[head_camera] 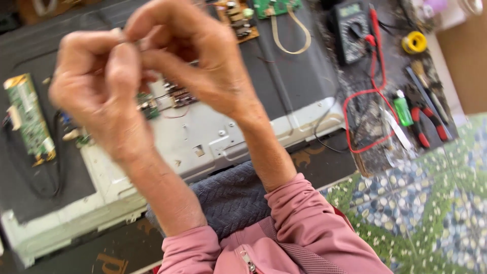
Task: Stripping insulation and twisting the strands of thin electrical wires for electronics repair.
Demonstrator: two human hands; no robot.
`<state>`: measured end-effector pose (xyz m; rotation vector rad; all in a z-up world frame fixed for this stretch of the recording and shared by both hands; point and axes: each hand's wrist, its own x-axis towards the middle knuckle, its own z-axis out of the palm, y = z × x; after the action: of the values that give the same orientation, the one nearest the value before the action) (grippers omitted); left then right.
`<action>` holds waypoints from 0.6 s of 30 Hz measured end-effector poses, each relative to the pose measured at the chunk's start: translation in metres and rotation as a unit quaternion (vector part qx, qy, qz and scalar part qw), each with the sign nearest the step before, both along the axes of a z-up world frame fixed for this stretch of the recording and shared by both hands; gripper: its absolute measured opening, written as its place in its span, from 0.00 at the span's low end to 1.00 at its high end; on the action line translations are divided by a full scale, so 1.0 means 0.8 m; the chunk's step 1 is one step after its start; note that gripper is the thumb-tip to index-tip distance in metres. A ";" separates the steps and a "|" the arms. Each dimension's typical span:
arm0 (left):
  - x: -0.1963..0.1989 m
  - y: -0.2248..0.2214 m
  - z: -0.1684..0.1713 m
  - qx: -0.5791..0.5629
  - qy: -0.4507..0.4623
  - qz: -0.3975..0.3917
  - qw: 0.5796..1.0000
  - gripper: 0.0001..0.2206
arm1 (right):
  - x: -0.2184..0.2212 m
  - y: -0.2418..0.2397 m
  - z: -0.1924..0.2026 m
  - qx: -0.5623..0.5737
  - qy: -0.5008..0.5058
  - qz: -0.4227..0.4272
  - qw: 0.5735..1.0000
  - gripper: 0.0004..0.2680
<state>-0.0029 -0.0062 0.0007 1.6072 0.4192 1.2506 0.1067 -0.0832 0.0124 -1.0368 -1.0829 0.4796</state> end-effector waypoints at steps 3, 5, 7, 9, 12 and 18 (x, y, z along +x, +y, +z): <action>-0.011 0.010 -0.015 0.027 0.046 0.017 0.998 0.04 | 0.002 0.000 -0.004 -0.017 0.000 0.006 1.000 0.06; -0.023 0.025 -0.037 -0.049 0.051 0.036 0.997 0.06 | 0.000 0.006 -0.018 0.026 0.064 0.081 0.994 0.06; -0.029 0.031 -0.049 -0.085 0.084 0.060 0.991 0.07 | -0.001 0.009 -0.030 0.017 0.058 0.043 0.997 0.06; -0.041 0.039 -0.064 -0.116 0.114 0.099 0.982 0.09 | -0.005 0.018 -0.039 0.010 0.051 0.019 0.998 0.06; -0.056 0.047 -0.080 0.002 0.142 0.102 0.985 0.11 | -0.013 0.034 -0.047 -0.011 0.018 -0.007 1.000 0.08; -0.056 0.050 -0.078 -0.052 0.155 0.100 0.981 0.10 | -0.015 0.039 -0.066 -0.056 -0.037 -0.035 0.997 0.10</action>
<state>-0.0475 0.0342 -0.0618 1.7063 0.8456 1.1034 0.0944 -0.0519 -0.0401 -1.1954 -1.0899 0.4521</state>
